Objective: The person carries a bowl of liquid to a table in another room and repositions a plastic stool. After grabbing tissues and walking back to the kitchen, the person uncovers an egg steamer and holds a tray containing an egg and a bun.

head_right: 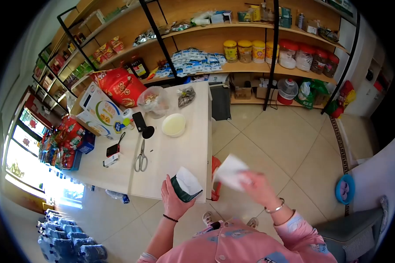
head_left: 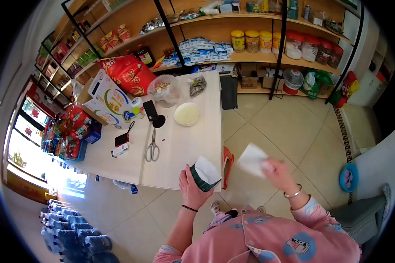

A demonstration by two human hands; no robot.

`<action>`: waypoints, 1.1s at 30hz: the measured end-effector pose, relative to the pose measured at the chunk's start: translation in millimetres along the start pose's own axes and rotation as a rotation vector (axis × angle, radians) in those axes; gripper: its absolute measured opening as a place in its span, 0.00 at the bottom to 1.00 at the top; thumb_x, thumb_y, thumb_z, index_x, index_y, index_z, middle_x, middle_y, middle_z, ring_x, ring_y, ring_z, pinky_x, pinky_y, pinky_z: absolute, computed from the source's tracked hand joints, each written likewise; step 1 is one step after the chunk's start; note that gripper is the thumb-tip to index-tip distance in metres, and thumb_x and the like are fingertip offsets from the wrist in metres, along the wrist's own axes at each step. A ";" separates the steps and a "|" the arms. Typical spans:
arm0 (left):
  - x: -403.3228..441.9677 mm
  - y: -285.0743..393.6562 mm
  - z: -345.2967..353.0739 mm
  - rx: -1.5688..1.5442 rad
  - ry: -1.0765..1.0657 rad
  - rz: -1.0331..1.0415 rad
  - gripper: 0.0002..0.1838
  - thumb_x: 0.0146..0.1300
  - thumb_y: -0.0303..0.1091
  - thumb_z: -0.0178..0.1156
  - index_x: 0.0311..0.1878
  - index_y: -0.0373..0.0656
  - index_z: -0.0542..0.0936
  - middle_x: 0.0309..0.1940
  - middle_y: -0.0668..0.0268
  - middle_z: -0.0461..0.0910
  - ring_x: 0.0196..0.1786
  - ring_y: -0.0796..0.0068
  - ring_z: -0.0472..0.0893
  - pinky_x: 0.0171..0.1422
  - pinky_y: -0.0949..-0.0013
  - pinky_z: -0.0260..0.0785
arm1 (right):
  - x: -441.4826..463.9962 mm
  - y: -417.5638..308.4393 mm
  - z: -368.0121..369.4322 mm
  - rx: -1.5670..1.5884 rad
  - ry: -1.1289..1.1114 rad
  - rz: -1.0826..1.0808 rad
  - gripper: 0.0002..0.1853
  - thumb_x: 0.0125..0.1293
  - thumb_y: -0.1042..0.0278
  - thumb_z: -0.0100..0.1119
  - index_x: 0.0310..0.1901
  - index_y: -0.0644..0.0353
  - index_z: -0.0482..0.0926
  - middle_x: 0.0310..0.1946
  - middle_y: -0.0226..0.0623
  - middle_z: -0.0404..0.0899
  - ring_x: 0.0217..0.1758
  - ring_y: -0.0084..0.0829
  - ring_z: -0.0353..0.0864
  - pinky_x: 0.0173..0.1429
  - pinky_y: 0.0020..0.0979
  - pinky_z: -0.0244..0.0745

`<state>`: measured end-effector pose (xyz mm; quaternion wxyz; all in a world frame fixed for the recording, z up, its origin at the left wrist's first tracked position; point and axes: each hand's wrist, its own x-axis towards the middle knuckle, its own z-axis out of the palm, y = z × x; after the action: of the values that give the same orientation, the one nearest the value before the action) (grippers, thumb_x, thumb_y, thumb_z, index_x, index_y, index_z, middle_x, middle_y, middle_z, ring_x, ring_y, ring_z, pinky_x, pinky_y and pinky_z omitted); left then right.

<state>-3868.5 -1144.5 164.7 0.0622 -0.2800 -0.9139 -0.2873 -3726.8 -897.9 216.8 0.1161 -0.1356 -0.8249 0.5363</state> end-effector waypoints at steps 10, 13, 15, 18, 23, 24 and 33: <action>-18.5 13.4 4.4 0.136 0.001 0.294 0.53 0.32 0.39 0.70 0.64 0.38 0.53 0.54 0.47 0.60 0.57 0.48 0.61 0.56 0.50 0.55 | 21.6 -1.1 80.7 0.135 -0.218 0.263 0.16 0.56 0.68 0.60 0.45 0.66 0.75 0.32 0.40 0.80 0.33 0.25 0.77 0.40 0.28 0.72; -10.4 -18.3 1.3 0.072 -0.012 0.032 0.56 0.30 0.40 0.71 0.64 0.36 0.51 0.56 0.45 0.58 0.61 0.45 0.56 0.61 0.50 0.51 | 10.1 -17.1 67.0 0.347 0.217 0.182 0.11 0.55 0.68 0.61 0.37 0.66 0.77 0.28 0.35 0.78 0.31 0.21 0.75 0.33 0.24 0.71; -1.4 -68.6 12.8 0.056 0.155 -0.181 0.59 0.30 0.42 0.73 0.65 0.34 0.48 0.60 0.42 0.54 0.62 0.42 0.53 0.66 0.48 0.46 | 5.1 -10.2 41.4 0.422 0.307 0.151 0.10 0.55 0.67 0.62 0.32 0.66 0.77 0.23 0.30 0.76 0.26 0.17 0.71 0.28 0.21 0.67; 17.8 -135.5 12.3 0.032 0.357 -0.371 0.62 0.27 0.37 0.76 0.65 0.33 0.47 0.60 0.42 0.54 0.64 0.44 0.52 0.67 0.50 0.46 | -5.4 11.5 13.4 0.223 0.298 0.204 0.10 0.55 0.66 0.62 0.29 0.66 0.77 0.19 0.26 0.73 0.23 0.15 0.67 0.25 0.20 0.63; 37.9 -172.4 1.7 0.126 0.380 -0.642 0.61 0.32 0.43 0.76 0.66 0.37 0.45 0.65 0.45 0.44 0.68 0.48 0.47 0.68 0.51 0.46 | -48.5 43.5 12.4 0.015 0.287 0.322 0.11 0.55 0.65 0.62 0.28 0.65 0.77 0.16 0.26 0.71 0.21 0.15 0.65 0.23 0.21 0.62; 45.0 -156.9 -3.0 0.122 0.375 -0.632 0.61 0.32 0.43 0.76 0.66 0.37 0.45 0.65 0.45 0.44 0.68 0.48 0.47 0.68 0.51 0.46 | -55.6 46.9 13.8 -0.008 0.320 0.358 0.11 0.55 0.65 0.62 0.28 0.65 0.76 0.16 0.26 0.71 0.20 0.15 0.65 0.23 0.22 0.62; 204.3 -152.0 120.7 -1.302 -0.171 -0.765 0.31 0.61 0.46 0.55 0.59 0.34 0.60 0.53 0.47 0.65 0.53 0.53 0.71 0.54 0.61 0.69 | -100.2 50.2 56.6 -0.051 0.304 0.618 0.14 0.55 0.60 0.61 0.28 0.66 0.76 0.15 0.30 0.71 0.20 0.18 0.67 0.24 0.26 0.65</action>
<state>-4116.7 -1082.7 46.4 -0.2905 0.0549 -0.5947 -0.7476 -3647.1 -961.5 143.6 0.0663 -0.4602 -0.7313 0.4991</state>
